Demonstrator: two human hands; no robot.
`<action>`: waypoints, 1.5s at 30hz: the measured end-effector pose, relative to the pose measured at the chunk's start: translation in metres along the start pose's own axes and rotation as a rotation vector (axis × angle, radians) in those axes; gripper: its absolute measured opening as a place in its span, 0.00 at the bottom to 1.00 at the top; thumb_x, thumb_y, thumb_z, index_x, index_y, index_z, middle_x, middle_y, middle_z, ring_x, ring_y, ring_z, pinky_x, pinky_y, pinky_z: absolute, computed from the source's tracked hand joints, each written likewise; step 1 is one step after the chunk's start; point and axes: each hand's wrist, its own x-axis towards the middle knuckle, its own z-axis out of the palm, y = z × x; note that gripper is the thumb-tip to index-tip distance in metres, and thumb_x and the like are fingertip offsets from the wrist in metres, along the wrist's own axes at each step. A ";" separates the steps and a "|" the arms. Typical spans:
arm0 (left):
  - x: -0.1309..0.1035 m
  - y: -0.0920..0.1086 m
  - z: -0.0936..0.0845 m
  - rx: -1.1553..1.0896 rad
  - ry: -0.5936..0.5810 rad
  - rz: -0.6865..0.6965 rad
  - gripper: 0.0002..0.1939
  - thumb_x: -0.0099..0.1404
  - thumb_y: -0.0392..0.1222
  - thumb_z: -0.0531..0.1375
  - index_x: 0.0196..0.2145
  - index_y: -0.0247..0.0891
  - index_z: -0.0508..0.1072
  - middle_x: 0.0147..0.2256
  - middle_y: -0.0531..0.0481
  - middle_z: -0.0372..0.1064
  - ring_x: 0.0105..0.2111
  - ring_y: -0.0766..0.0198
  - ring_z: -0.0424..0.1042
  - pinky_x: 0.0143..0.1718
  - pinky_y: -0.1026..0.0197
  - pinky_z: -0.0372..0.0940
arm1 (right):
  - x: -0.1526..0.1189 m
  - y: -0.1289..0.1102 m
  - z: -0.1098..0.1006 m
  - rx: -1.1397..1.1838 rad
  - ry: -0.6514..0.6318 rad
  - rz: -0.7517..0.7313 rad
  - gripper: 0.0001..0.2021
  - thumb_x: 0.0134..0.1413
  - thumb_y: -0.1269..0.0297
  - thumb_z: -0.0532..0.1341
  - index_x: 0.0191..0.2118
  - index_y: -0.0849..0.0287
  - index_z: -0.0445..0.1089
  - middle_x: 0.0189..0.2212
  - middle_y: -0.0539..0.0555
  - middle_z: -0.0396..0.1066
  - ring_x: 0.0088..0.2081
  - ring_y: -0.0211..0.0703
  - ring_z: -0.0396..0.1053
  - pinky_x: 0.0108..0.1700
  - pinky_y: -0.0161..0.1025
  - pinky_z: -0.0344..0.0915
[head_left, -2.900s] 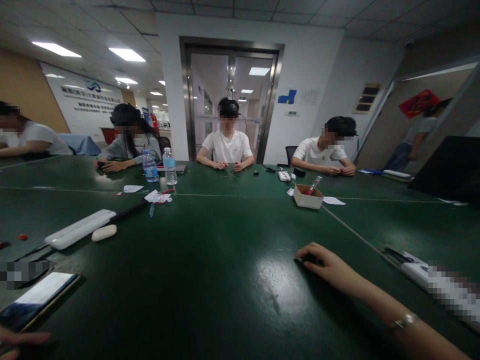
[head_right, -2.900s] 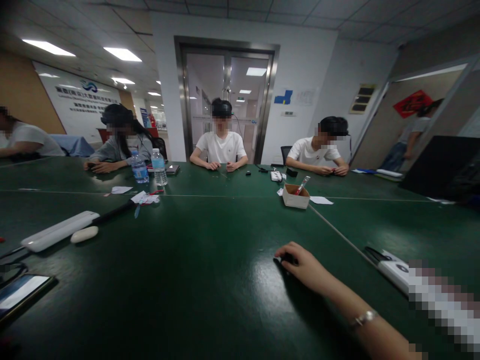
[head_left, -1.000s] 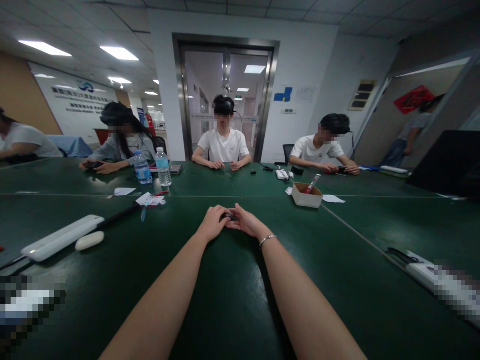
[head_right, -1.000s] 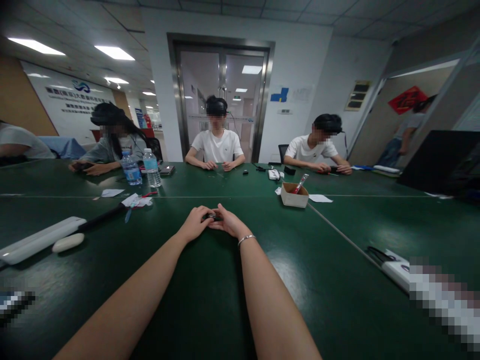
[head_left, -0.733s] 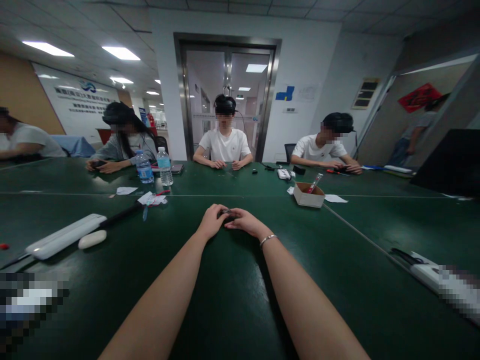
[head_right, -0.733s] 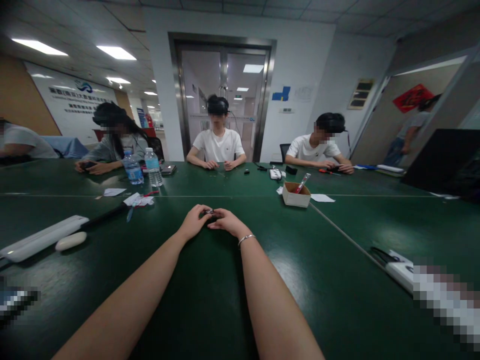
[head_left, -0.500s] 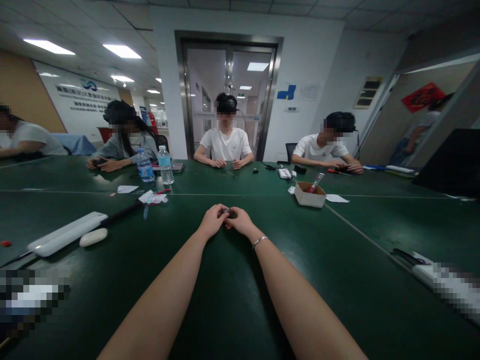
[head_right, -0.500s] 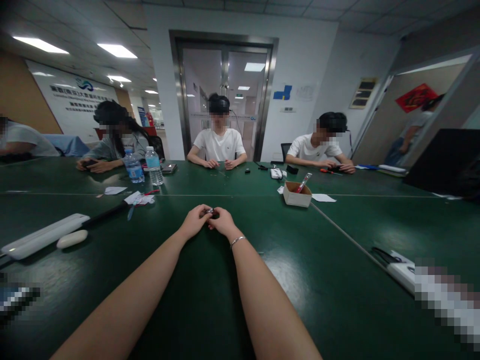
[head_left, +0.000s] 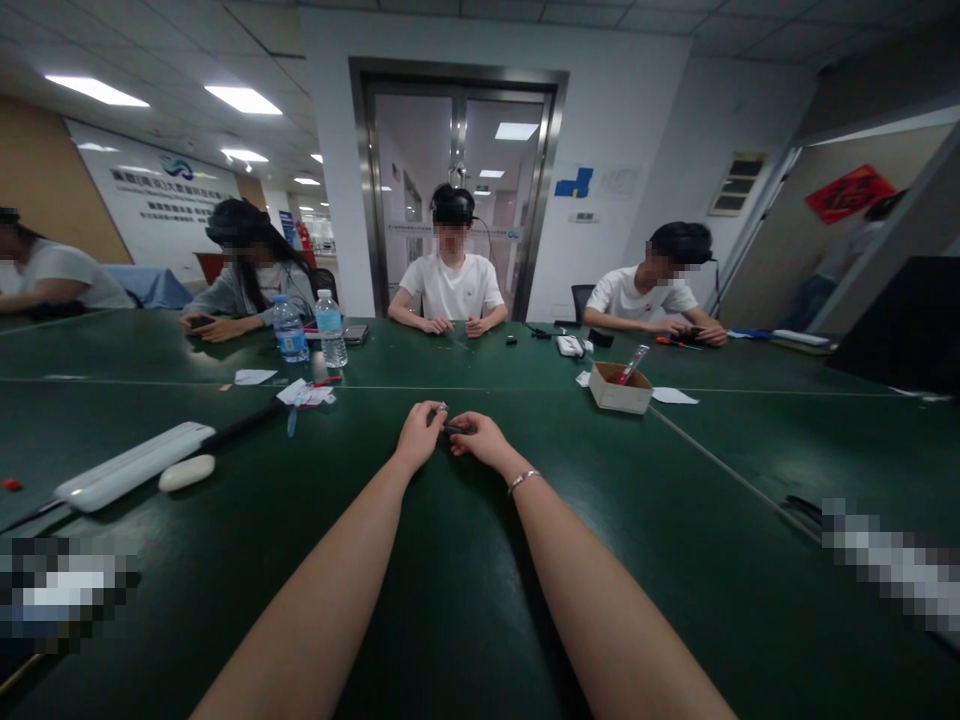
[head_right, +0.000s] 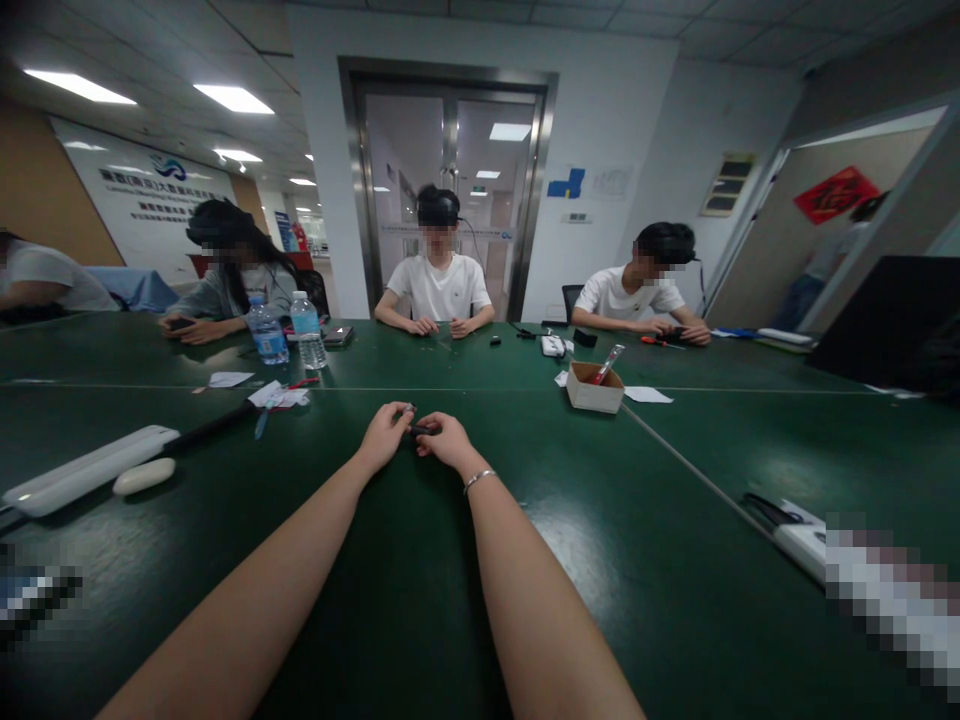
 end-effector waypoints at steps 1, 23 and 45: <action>0.001 -0.002 0.001 -0.037 -0.007 -0.031 0.10 0.63 0.44 0.53 0.39 0.37 0.68 0.42 0.46 0.63 0.31 0.67 0.70 0.31 0.63 0.68 | 0.000 0.000 0.000 0.007 -0.001 -0.002 0.11 0.48 0.85 0.59 0.35 0.65 0.64 0.25 0.49 0.67 0.19 0.31 0.69 0.22 0.27 0.69; -0.010 0.017 0.003 0.109 -0.085 0.162 0.12 0.66 0.47 0.48 0.41 0.41 0.67 0.41 0.48 0.65 0.41 0.61 0.67 0.36 0.61 0.67 | 0.005 0.010 0.000 -0.092 0.009 -0.032 0.12 0.47 0.83 0.61 0.39 0.66 0.67 0.23 0.51 0.71 0.19 0.33 0.69 0.24 0.28 0.68; -0.002 0.008 0.000 0.046 0.019 0.066 0.10 0.66 0.42 0.48 0.37 0.38 0.67 0.39 0.46 0.66 0.40 0.62 0.66 0.43 0.58 0.63 | -0.008 -0.006 0.015 -0.708 0.106 -0.527 0.07 0.37 0.76 0.65 0.26 0.62 0.67 0.28 0.48 0.57 0.30 0.36 0.59 0.31 0.32 0.59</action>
